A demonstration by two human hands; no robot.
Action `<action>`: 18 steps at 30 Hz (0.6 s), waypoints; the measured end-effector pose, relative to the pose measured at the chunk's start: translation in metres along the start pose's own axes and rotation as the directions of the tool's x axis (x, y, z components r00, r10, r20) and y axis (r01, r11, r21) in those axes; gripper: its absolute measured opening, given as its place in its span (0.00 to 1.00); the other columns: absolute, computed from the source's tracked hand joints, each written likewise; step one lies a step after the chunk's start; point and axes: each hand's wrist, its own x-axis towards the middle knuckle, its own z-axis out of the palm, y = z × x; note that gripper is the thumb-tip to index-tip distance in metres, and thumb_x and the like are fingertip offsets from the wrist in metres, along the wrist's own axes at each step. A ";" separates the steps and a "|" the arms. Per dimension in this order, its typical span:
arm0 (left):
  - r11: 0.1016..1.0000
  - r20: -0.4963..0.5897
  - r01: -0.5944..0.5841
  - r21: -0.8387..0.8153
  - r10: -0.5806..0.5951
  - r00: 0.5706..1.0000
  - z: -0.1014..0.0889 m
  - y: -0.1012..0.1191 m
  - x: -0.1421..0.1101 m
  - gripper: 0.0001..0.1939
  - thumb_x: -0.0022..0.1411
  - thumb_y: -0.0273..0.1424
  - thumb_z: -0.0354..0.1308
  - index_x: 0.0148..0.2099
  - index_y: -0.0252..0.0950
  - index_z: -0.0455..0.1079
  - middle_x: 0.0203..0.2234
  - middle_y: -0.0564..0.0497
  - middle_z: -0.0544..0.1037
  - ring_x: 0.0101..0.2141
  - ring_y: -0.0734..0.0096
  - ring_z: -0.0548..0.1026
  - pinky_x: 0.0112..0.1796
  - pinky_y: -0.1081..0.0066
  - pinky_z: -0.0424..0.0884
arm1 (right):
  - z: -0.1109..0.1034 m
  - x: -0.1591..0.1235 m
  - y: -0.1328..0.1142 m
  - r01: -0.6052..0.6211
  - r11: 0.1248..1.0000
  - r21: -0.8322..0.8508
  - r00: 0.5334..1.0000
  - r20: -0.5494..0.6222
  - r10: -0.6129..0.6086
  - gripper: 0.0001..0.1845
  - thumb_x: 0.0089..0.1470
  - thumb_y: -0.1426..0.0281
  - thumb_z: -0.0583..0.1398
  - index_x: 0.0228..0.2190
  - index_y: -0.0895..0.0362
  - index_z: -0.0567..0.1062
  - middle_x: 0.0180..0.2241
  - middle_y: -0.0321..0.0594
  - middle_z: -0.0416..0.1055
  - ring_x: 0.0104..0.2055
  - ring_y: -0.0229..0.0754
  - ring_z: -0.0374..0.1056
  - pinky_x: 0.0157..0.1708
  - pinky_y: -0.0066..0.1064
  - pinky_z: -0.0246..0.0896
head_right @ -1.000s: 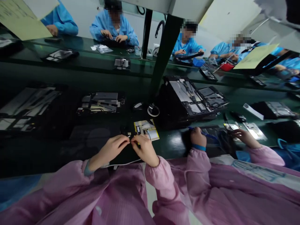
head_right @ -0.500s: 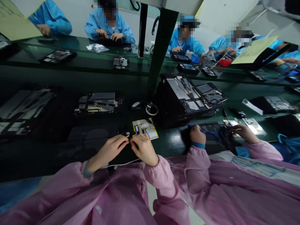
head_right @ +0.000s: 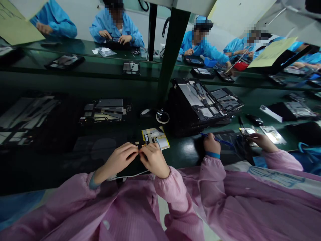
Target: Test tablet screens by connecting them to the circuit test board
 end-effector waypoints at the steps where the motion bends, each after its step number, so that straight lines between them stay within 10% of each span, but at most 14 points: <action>1: 1.000 0.004 -0.003 0.000 0.003 1.000 0.000 0.000 0.001 0.04 0.64 0.24 0.53 0.37 0.36 0.68 0.34 0.50 0.76 0.37 0.67 0.72 0.41 0.66 0.72 | 0.001 0.000 0.000 0.001 1.000 0.006 1.000 0.004 -0.001 0.06 0.58 0.76 0.55 0.33 0.56 0.71 0.30 0.37 0.71 0.36 0.40 0.64 0.40 0.34 0.54; 8: 0.999 0.075 0.033 -0.023 -0.031 0.997 -0.004 -0.004 0.003 0.04 0.65 0.26 0.52 0.37 0.37 0.67 0.32 0.50 0.76 0.37 0.66 0.71 0.41 0.64 0.70 | 0.001 -0.001 0.004 -0.007 0.996 0.085 1.000 -0.002 0.007 0.05 0.59 0.73 0.56 0.36 0.55 0.73 0.33 0.38 0.73 0.39 0.42 0.66 0.44 0.35 0.57; 12: 0.991 0.102 0.095 -0.091 -0.086 0.991 -0.008 -0.006 -0.002 0.05 0.66 0.29 0.51 0.40 0.38 0.68 0.38 0.50 0.77 0.41 0.66 0.71 0.45 0.63 0.70 | -0.002 -0.001 0.039 -0.175 0.961 0.215 0.965 -0.158 0.211 0.12 0.64 0.68 0.51 0.41 0.55 0.73 0.40 0.42 0.74 0.44 0.43 0.68 0.46 0.34 0.62; 15: 0.974 0.095 0.159 -0.164 -0.145 0.985 -0.013 -0.008 -0.013 0.13 0.66 0.32 0.52 0.52 0.41 0.66 0.50 0.48 0.73 0.51 0.65 0.69 0.52 0.61 0.67 | 0.003 0.004 0.076 -0.311 0.945 0.099 0.907 -0.265 0.327 0.16 0.64 0.70 0.48 0.38 0.57 0.75 0.37 0.45 0.73 0.41 0.44 0.69 0.43 0.36 0.64; 18: 0.944 0.074 0.275 -0.180 -0.266 0.961 -0.022 -0.016 -0.034 0.20 0.65 0.36 0.53 0.59 0.44 0.61 0.56 0.47 0.69 0.55 0.62 0.68 0.53 0.60 0.68 | 0.013 0.013 0.100 -0.260 0.958 -0.120 0.951 -0.202 0.233 0.15 0.62 0.72 0.50 0.39 0.57 0.76 0.38 0.47 0.72 0.42 0.47 0.67 0.45 0.39 0.65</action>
